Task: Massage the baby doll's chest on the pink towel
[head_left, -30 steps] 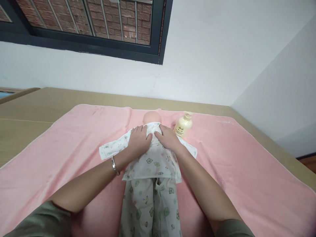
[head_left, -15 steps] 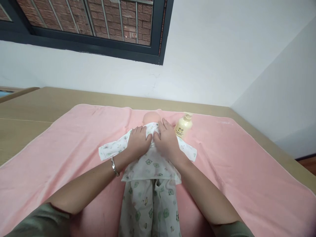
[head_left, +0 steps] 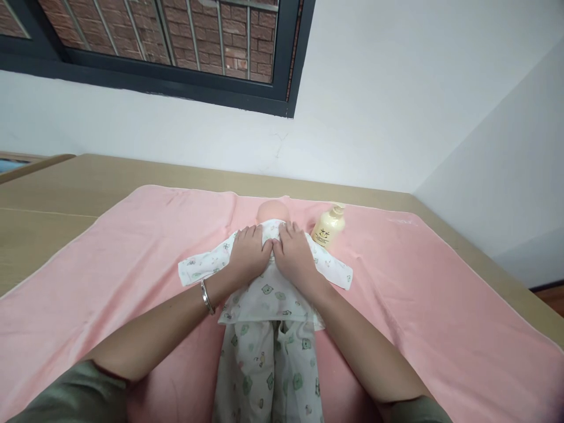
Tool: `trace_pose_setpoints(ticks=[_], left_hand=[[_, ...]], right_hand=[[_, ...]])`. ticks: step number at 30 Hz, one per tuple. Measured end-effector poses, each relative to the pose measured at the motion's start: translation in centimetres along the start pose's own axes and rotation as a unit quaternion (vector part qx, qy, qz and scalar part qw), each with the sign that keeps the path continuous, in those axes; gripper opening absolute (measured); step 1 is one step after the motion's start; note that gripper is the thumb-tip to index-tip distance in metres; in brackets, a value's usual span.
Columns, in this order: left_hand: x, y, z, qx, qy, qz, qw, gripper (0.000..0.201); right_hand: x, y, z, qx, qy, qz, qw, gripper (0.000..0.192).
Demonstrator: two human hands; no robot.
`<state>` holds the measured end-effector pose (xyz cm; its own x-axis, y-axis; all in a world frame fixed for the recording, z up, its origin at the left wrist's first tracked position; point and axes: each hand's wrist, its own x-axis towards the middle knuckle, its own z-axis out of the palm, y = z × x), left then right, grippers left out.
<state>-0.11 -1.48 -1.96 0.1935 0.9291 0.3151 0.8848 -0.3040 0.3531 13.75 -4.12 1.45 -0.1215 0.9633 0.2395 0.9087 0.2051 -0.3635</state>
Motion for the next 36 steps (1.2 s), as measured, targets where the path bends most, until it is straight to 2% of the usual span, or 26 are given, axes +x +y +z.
trace_pose_setpoints(ticks=[2, 7, 12, 14, 20, 27, 32, 36], left_hand=[[0.0, 0.0, 0.1, 0.003, 0.001, 0.0, 1.0, 0.043], [-0.1, -0.1, 0.4, -0.001, 0.011, 0.0, 1.0, 0.049], [0.0, -0.1, 0.2, 0.002, -0.003, -0.004, 1.0, 0.053], [0.1, -0.1, -0.1, 0.006, -0.019, -0.004, 1.0, 0.054], [0.5, -0.3, -0.7, 0.026, -0.068, -0.024, 0.997, 0.057], [0.7, -0.6, -0.6, -0.027, -0.052, 0.01, 0.998, 0.048], [0.1, 0.5, -1.1, -0.088, -0.021, 0.02, 0.996, 0.048], [-0.5, 2.3, -3.3, -0.183, -0.01, 0.037, 0.982, 0.053]], right_hand=[[0.1, 0.2, 0.1, 0.009, -0.016, -0.002, 1.0, 0.056], [0.0, 0.2, -0.3, 0.037, 0.067, -0.009, 0.997, 0.057], [0.0, 0.0, 0.6, -0.008, -0.023, -0.023, 0.999, 0.052], [-0.1, -0.1, 0.7, -0.024, -0.04, -0.023, 0.999, 0.051], [-0.9, -0.6, -0.2, -0.046, -0.047, -0.039, 0.997, 0.051], [-1.0, -0.9, -0.5, -0.042, -0.03, -0.043, 0.998, 0.048], [-1.3, -1.2, -2.5, -0.042, -0.026, -0.014, 0.999, 0.044], [-2.2, -1.7, -5.3, 0.0, -0.018, -0.031, 0.999, 0.048]])
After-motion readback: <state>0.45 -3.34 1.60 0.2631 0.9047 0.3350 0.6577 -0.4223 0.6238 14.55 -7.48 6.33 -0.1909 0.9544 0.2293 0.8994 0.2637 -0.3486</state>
